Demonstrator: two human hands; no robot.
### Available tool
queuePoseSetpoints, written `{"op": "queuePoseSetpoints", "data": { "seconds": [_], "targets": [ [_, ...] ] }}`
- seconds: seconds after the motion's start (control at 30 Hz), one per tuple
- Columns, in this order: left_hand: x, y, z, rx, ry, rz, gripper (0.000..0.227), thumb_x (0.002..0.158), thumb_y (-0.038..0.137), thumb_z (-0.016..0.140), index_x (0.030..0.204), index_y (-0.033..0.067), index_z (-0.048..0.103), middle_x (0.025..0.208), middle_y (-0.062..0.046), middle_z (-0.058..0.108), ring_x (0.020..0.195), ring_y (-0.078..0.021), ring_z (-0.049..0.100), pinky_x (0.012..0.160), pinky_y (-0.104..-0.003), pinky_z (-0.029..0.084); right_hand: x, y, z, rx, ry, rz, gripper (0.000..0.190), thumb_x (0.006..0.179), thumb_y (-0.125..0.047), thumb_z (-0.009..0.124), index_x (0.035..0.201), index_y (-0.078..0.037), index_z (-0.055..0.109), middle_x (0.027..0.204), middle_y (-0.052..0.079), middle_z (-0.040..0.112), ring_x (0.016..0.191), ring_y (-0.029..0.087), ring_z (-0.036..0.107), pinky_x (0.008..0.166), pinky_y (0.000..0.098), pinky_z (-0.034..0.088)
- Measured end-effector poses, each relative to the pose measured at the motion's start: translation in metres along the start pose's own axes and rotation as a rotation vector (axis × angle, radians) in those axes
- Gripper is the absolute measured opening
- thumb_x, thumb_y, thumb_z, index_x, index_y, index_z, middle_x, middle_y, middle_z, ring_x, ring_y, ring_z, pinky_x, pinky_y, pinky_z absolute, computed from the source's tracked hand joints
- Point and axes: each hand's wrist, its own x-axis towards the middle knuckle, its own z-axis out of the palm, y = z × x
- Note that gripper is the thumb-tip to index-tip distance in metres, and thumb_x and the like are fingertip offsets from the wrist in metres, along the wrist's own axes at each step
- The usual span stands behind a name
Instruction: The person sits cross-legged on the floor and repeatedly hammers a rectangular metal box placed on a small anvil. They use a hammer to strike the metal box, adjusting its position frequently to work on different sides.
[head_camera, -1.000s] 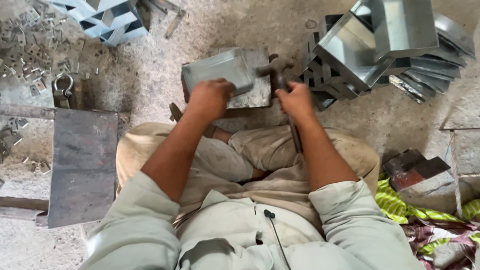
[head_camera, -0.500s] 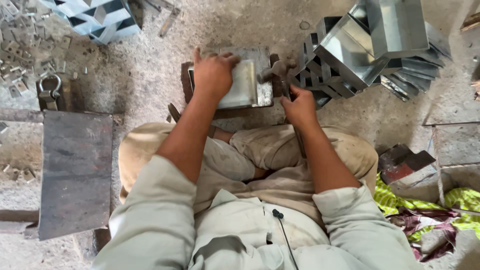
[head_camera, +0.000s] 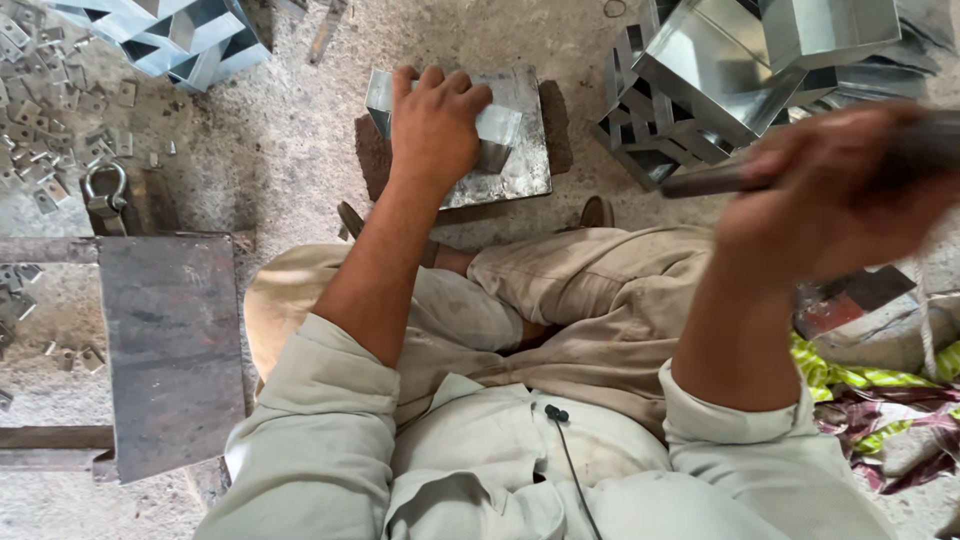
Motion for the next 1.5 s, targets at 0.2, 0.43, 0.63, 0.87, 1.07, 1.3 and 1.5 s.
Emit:
{"op": "queuePoseSetpoints", "data": {
  "seconds": [0.2,0.43,0.63,0.87,1.07,1.3,1.5],
  "targets": [
    [-0.004,0.002,-0.001,0.025,0.012,0.006,0.016,0.088,0.009,0.062,0.094,0.0191,0.073,0.095,-0.001,0.067,0.099,-0.0266,0.061,0.104,-0.052,0.036,-0.053,0.045,0.035,-0.702,-0.884,0.073,0.049,0.098,-0.008,0.075,0.144,0.001,0.062,0.093,0.016,0.065,0.083,0.031,0.064,0.075,0.041,0.053],
    [-0.006,0.0,0.005,0.058,0.051,0.016,0.014,0.093,0.011,0.06,0.098,0.0188,0.071,0.096,-0.001,0.065,0.099,-0.0263,0.06,0.104,-0.053,0.036,-0.027,0.008,0.027,-0.662,-0.591,-0.02,0.046,0.104,-0.005,0.076,0.147,-0.005,0.06,0.1,0.015,0.064,0.082,0.03,0.067,0.074,0.0373,0.054],
    [-0.009,0.004,0.003,0.056,0.049,0.013,0.013,0.09,0.011,0.06,0.096,0.0191,0.069,0.095,-0.002,0.064,0.1,-0.0277,0.06,0.103,-0.055,0.036,-0.057,0.023,0.043,-0.698,-0.705,-0.033,0.04,0.103,-0.006,0.075,0.14,-0.009,0.061,0.099,0.014,0.064,0.084,0.031,0.065,0.075,0.0393,0.055],
    [-0.008,0.009,-0.004,0.055,0.104,0.003,0.013,0.091,0.011,0.061,0.101,0.0162,0.068,0.098,-0.003,0.063,0.1,-0.0287,0.06,0.1,-0.054,0.039,-0.062,0.014,0.042,-0.651,-0.745,0.117,0.044,0.095,-0.009,0.078,0.137,-0.005,0.066,0.096,0.015,0.066,0.08,0.03,0.065,0.071,0.0393,0.053],
    [-0.015,0.012,-0.019,-0.35,0.247,-0.099,0.038,0.074,0.005,0.061,0.112,0.0099,0.06,0.106,-0.011,0.064,0.108,-0.0352,0.061,0.098,-0.05,0.044,-0.029,0.001,0.015,-0.587,-0.567,0.173,0.045,0.103,-0.006,0.082,0.144,-0.001,0.063,0.11,0.008,0.073,0.102,0.016,0.07,0.09,0.0291,0.056],
    [-0.029,0.015,0.043,-0.729,0.159,-0.426,0.03,0.095,0.006,0.061,0.124,0.0121,0.054,0.111,-0.018,0.069,0.106,-0.0461,0.065,0.082,-0.052,0.055,0.041,-0.003,-0.041,-0.205,-0.403,-0.188,0.027,0.112,-0.022,0.055,0.106,0.003,0.063,0.101,0.012,0.067,0.075,0.02,0.064,0.063,0.0327,0.055],
    [-0.028,0.016,0.052,-0.684,0.234,-0.386,0.038,0.092,0.01,0.064,0.127,0.0135,0.053,0.118,-0.018,0.068,0.104,-0.0457,0.065,0.081,-0.053,0.056,0.016,0.028,0.027,-0.228,-0.283,-0.073,0.032,0.116,-0.025,0.052,0.099,0.001,0.059,0.08,0.011,0.059,0.062,0.021,0.055,0.053,0.0314,0.044]
  ]
}}
